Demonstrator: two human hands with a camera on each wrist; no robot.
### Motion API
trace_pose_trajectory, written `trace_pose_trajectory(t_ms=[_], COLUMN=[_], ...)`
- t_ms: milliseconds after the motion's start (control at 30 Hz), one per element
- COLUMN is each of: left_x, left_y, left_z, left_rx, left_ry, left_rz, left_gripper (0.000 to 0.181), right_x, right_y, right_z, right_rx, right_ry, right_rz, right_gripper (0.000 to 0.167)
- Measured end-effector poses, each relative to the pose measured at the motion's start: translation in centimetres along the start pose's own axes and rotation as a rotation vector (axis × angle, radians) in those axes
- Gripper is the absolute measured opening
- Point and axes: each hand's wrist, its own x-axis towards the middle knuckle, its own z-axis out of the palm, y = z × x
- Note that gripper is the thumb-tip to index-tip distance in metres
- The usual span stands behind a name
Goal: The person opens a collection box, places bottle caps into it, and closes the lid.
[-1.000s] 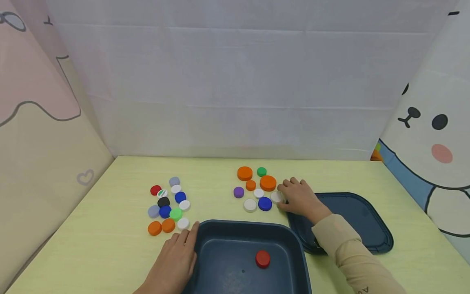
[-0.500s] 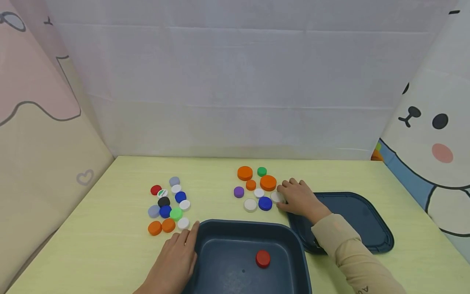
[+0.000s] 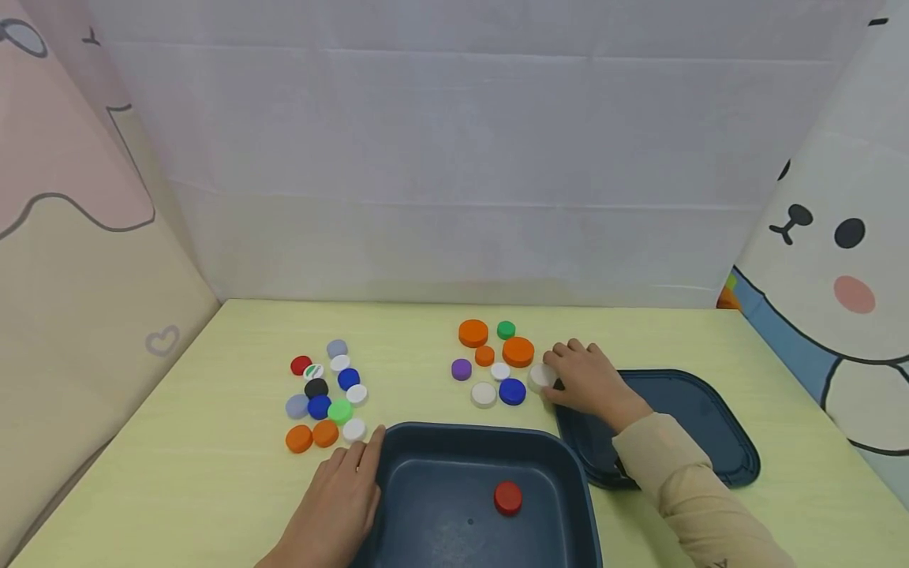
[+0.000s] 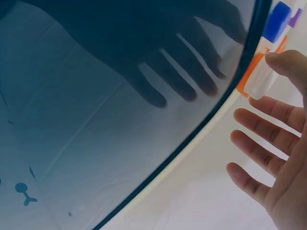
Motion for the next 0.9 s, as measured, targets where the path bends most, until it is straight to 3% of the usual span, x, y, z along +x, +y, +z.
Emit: trace_pose_trajectory(t_ms=[533, 900], left_x=[0.0, 0.0], left_y=[0.0, 0.0], left_z=[-0.1, -0.2], left_rx=[-0.004, -0.01], left_ry=[0.005, -0.007], left_rz=[0.004, -0.002], left_gripper=[0.058, 0.059], right_x=[-1.2, -2.7], right_y=[-1.0, -2.8], right_z=[-2.6, -4.8], right_rx=[-0.06, -0.135], right_ry=[0.106, 0.196], right_rz=[-0.043, -0.14], right_gripper=[0.038, 0.039])
